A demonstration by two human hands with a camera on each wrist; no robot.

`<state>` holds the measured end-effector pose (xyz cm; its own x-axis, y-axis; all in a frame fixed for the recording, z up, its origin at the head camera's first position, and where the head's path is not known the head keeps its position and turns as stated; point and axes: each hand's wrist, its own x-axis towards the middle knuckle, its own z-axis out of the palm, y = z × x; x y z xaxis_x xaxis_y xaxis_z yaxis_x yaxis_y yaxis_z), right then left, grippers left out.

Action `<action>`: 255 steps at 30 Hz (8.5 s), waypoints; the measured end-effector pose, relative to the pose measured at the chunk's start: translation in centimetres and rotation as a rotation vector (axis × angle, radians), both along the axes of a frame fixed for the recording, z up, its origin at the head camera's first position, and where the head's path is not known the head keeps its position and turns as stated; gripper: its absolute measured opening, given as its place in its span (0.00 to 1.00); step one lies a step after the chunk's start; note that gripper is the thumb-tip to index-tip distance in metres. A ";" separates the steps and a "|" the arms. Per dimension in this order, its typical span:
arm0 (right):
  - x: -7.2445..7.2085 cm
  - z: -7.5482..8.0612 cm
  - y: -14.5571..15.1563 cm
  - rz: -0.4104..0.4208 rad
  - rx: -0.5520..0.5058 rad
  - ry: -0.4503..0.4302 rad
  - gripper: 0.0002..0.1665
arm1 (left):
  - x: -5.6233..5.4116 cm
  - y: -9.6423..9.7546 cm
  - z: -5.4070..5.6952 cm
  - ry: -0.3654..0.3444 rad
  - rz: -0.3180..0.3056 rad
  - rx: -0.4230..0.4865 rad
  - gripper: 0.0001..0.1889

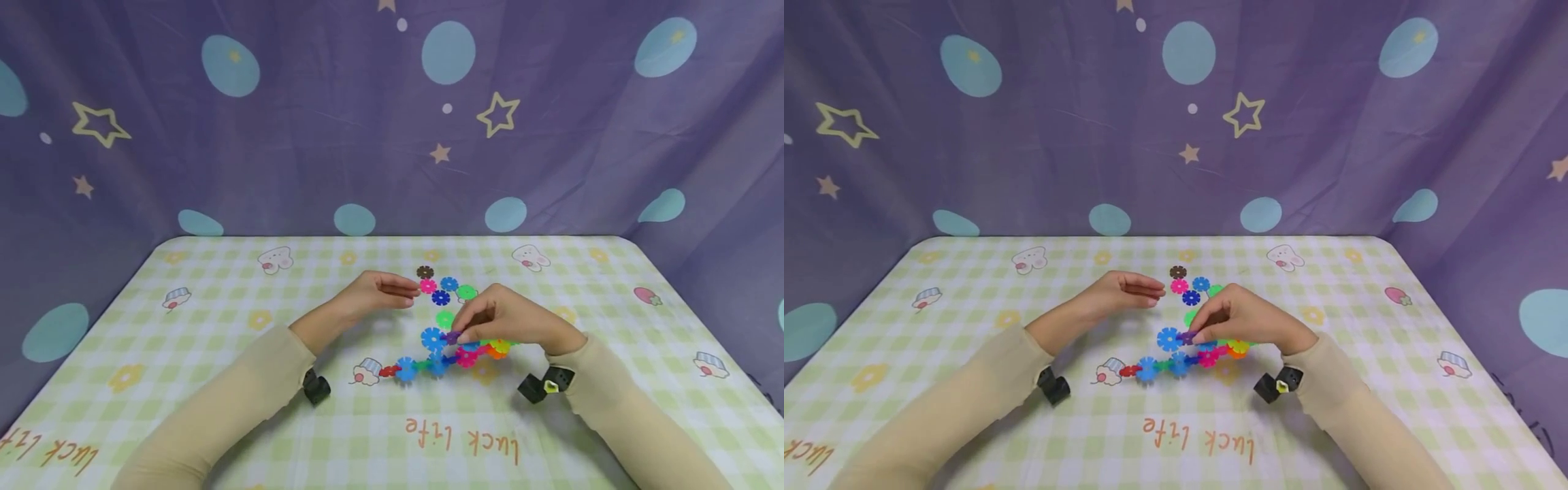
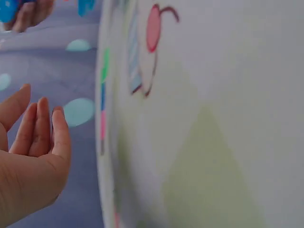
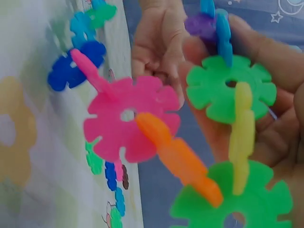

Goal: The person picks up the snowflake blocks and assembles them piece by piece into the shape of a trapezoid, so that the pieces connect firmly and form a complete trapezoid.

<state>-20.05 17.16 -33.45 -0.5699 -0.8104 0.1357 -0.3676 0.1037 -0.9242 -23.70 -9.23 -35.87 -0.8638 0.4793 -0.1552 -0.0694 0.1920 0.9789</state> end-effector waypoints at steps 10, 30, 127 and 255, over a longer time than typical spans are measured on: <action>-0.2 0.3 0.9 0.129 0.027 -0.013 0.05 | -0.3 3.7 -1.5 0.026 -0.111 -0.145 0.18; -0.2 0.6 0.9 0.018 0.095 0.007 0.04 | -0.6 5.2 -2.8 0.364 -0.229 -0.367 0.18; 0.4 -0.4 -0.9 -0.359 0.071 0.071 0.05 | 6.2 0.1 1.8 0.362 0.138 -0.073 0.05; 0.6 -1.2 -0.3 -0.127 0.089 0.043 0.18 | 4.5 -1.4 2.5 0.197 0.082 -0.038 0.14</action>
<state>-19.44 16.88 -34.69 -0.6639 -0.7420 0.0932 -0.3853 0.2326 -0.8930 -19.16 -10.66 -33.42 -0.9152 0.4030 0.0037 0.1055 0.2308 0.9673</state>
